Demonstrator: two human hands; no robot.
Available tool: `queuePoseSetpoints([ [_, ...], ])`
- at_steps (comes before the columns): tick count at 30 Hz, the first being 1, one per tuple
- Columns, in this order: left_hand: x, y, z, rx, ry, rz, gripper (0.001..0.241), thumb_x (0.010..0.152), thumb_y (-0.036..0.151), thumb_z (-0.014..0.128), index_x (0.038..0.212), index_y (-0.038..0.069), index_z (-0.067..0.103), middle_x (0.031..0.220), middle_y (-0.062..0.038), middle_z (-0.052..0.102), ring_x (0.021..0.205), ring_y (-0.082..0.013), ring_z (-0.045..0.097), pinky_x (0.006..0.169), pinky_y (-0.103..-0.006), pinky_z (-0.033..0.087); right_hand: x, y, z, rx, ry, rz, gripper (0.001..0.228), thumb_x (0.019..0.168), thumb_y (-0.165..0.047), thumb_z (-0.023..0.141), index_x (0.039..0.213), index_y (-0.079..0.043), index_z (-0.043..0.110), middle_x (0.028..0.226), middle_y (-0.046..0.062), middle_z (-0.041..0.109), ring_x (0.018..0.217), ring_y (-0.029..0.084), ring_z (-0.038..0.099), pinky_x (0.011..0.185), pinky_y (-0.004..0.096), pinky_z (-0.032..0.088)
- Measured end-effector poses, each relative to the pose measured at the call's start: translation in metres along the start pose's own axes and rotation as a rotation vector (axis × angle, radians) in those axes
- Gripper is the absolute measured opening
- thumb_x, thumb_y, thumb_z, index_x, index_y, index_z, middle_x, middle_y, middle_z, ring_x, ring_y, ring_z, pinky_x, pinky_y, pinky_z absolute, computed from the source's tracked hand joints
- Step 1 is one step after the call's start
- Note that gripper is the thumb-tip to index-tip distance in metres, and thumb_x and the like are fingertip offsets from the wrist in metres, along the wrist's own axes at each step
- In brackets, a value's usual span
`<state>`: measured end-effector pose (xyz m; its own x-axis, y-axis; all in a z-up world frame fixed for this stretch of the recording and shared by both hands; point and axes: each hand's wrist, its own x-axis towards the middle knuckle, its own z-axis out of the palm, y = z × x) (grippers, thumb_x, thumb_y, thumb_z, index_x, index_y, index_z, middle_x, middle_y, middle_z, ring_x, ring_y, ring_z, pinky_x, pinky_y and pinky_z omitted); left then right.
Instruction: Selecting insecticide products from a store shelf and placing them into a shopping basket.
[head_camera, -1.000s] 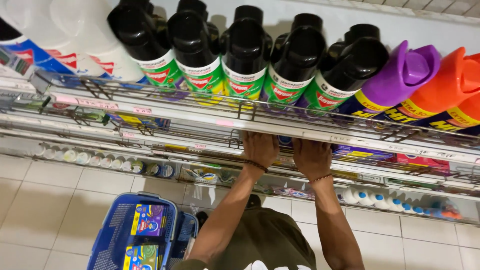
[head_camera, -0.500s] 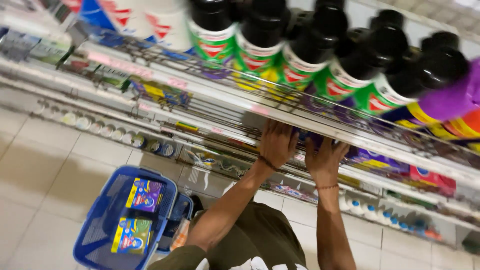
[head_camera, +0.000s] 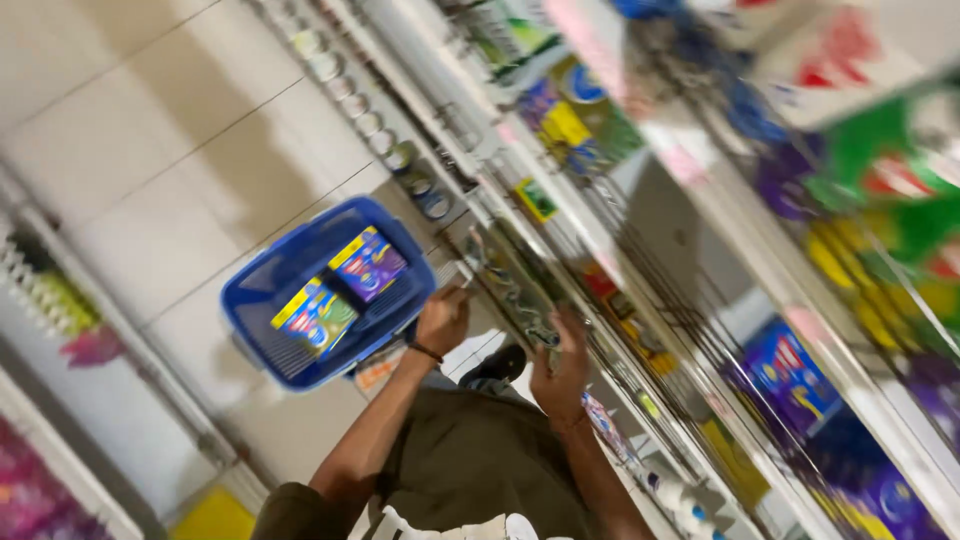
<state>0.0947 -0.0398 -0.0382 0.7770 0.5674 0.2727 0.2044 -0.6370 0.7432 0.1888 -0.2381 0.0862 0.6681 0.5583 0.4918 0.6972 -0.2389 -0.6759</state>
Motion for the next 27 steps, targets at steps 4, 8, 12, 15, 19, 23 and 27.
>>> queuePoseSetpoints([
  [4,-0.048,-0.064,-0.041,-0.03,-0.037,-0.503,0.024,0.088,0.007,0.064,0.106,0.01,0.08,0.097,-0.02,0.072,0.086,-0.0405,0.07,0.075,-0.0472,0.056,0.008,-0.003,0.072,0.157,-0.356,-0.011,0.044,0.096,-0.004,0.062,0.139,-0.006,0.056,0.144,0.021,0.057,0.136,0.041,0.055,0.114,0.046,0.045],
  [8,-0.1,-0.135,-0.039,-0.073,0.113,-0.595,0.021,0.087,0.007,0.066,0.106,0.006,0.076,0.103,-0.019,0.074,0.089,-0.0379,0.073,0.08,-0.0441,0.058,0.026,-0.007,0.146,0.184,-0.771,0.053,0.049,0.089,-0.005,0.063,0.138,-0.005,0.056,0.139,0.021,0.059,0.129,0.042,0.055,0.108,0.046,0.045],
  [12,-0.121,-0.181,-0.038,-0.115,0.166,-0.809,0.027,0.087,0.008,0.064,0.112,0.007,0.073,0.101,-0.018,0.075,0.088,-0.0337,0.074,0.078,-0.0429,0.059,0.025,0.011,0.228,0.212,-0.948,0.08,0.05,0.088,-0.004,0.062,0.138,-0.003,0.057,0.136,0.022,0.059,0.125,0.043,0.056,0.107,0.047,0.045],
  [15,-0.128,-0.215,-0.026,-0.157,0.187,-0.883,0.027,0.087,0.011,0.066,0.113,0.007,0.073,0.105,-0.018,0.075,0.092,-0.0328,0.074,0.08,-0.0425,0.059,0.02,0.028,0.286,0.196,-1.013,0.201,0.042,0.09,-0.005,0.062,0.132,-0.006,0.063,0.133,0.02,0.061,0.121,0.04,0.06,0.103,0.044,0.049],
  [19,-0.129,-0.278,-0.007,-0.189,0.147,-0.966,0.032,0.086,0.015,0.069,0.117,0.009,0.072,0.11,-0.019,0.074,0.097,-0.0332,0.074,0.085,-0.041,0.06,-0.007,0.081,0.366,0.169,-1.041,0.217,0.041,0.086,-0.007,0.066,0.127,-0.007,0.066,0.128,0.02,0.063,0.119,0.04,0.061,0.102,0.043,0.05],
  [23,-0.115,-0.321,0.006,-0.29,0.028,-1.124,0.05,0.089,0.022,0.07,0.136,0.008,0.061,0.123,-0.02,0.071,0.111,-0.0354,0.07,0.096,-0.0423,0.055,-0.026,0.13,0.421,0.12,-1.027,0.21,0.045,0.08,-0.01,0.074,0.125,-0.006,0.066,0.126,0.02,0.065,0.121,0.039,0.061,0.106,0.043,0.047],
  [27,-0.098,-0.361,0.032,-0.301,0.042,-0.991,0.075,0.082,0.022,0.072,0.149,0.002,0.045,0.139,-0.025,0.06,0.13,-0.0389,0.057,0.107,-0.0414,0.047,-0.032,0.173,0.47,0.1,-1.045,0.268,0.054,0.081,-0.011,0.076,0.132,-0.002,0.061,0.131,0.022,0.062,0.125,0.038,0.058,0.108,0.043,0.046],
])
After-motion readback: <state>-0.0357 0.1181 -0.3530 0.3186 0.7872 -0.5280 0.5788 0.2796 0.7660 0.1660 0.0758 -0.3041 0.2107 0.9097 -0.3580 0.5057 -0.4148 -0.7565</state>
